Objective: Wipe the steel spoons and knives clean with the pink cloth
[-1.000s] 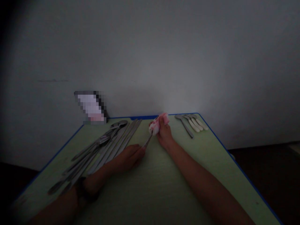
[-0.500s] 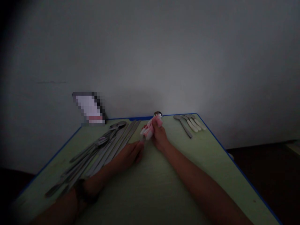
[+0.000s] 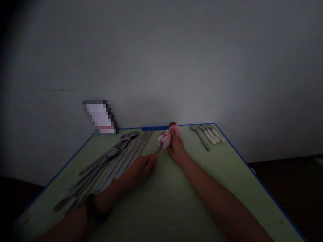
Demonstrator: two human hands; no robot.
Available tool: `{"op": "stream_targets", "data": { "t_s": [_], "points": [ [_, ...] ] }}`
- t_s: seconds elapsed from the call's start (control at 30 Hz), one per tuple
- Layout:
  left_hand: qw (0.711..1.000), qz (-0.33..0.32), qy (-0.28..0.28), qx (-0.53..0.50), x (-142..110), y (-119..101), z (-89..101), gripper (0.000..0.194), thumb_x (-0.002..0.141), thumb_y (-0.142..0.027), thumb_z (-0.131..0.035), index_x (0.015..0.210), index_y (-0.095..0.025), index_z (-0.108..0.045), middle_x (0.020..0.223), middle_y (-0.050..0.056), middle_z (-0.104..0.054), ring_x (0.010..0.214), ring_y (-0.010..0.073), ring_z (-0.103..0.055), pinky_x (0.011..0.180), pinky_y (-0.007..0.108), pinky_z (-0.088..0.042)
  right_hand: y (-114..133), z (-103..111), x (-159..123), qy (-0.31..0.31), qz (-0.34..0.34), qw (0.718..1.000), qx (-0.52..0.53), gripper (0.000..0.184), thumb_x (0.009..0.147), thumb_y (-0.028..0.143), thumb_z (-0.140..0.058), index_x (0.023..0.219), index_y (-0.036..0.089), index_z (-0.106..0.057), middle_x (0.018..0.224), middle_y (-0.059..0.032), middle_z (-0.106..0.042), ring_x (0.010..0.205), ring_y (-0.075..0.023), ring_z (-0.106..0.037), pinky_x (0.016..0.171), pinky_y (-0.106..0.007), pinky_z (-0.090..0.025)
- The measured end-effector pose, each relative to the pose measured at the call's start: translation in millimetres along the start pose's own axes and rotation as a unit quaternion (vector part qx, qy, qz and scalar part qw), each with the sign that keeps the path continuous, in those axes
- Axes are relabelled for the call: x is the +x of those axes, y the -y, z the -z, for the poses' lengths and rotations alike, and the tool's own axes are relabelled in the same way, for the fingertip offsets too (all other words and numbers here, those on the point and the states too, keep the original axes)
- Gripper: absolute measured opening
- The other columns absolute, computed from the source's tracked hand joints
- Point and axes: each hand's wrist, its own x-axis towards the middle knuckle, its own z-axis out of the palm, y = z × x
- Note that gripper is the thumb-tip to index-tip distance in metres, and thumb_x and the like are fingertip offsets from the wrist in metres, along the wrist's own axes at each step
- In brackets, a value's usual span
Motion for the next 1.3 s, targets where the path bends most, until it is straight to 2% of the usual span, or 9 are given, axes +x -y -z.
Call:
{"op": "stream_targets", "data": {
  "t_s": [0.17, 0.33, 0.57, 0.93, 1.3],
  "points": [
    [0.999, 0.014, -0.020, -0.046, 1.9, 4.0, -1.4, 0.042, 0.095, -0.042, -0.030, 0.067, -0.018, -0.052, 0.049, -0.004, -0.052, 0.049, 0.0118, -0.051, 0.056, 0.023, -0.038, 0.0, 0.5, -2.5, 0.032, -0.017, 0.999, -0.037, 0.031, 0.071, 0.045, -0.070, 0.076, 0.017, -0.058, 0.067, 0.0012, -0.064, 0.059, -0.0110, -0.058, 0.056, -0.023, -0.049],
    [0.997, 0.022, -0.019, -0.073, 2.4, 4.8, -1.4, 0.042, 0.094, -0.044, -0.034, 0.068, -0.017, -0.056, 0.050, -0.003, -0.055, 0.051, 0.0118, -0.053, 0.058, 0.023, -0.039, 0.2, -0.5, -4.8, 0.022, -0.021, 0.999, -0.042, 0.031, 0.070, 0.045, -0.071, 0.075, 0.017, -0.059, 0.066, 0.0012, -0.064, 0.058, -0.0113, -0.059, 0.056, -0.023, -0.048],
    [0.981, 0.027, 0.014, -0.192, 4.1, 14.7, -8.7, 0.048, 0.095, -0.047, -0.027, 0.078, -0.016, -0.060, 0.056, -0.001, -0.059, 0.054, 0.0120, -0.056, 0.059, 0.023, -0.043, 1.5, -1.9, -6.9, 0.026, -0.031, 0.998, -0.038, 0.030, 0.072, 0.044, -0.070, 0.076, 0.017, -0.059, 0.066, 0.0010, -0.064, 0.060, -0.0113, -0.059, 0.057, -0.023, -0.048],
    [0.990, 0.016, 0.033, -0.135, 3.0, 6.8, -1.4, 0.044, 0.095, -0.045, -0.027, 0.074, -0.017, -0.054, 0.055, -0.002, -0.058, 0.054, 0.0120, -0.054, 0.060, 0.023, -0.042, 1.1, 0.1, -4.1, 0.031, -0.036, 0.999, -0.025, 0.028, 0.073, 0.044, -0.068, 0.075, 0.017, -0.059, 0.066, 0.0011, -0.064, 0.059, -0.0109, -0.059, 0.057, -0.022, -0.048],
    [0.993, 0.004, 0.039, -0.116, 1.7, 7.6, -0.9, 0.038, 0.094, -0.040, -0.031, 0.079, -0.017, -0.056, 0.058, -0.003, -0.059, 0.057, 0.0118, -0.055, 0.061, 0.023, -0.041, 1.3, -0.3, -3.8, 0.033, -0.032, 0.999, -0.022, 0.028, 0.073, 0.043, -0.069, 0.074, 0.016, -0.059, 0.064, 0.0018, -0.063, 0.058, -0.0103, -0.058, 0.056, -0.022, -0.047]
  ]
}}
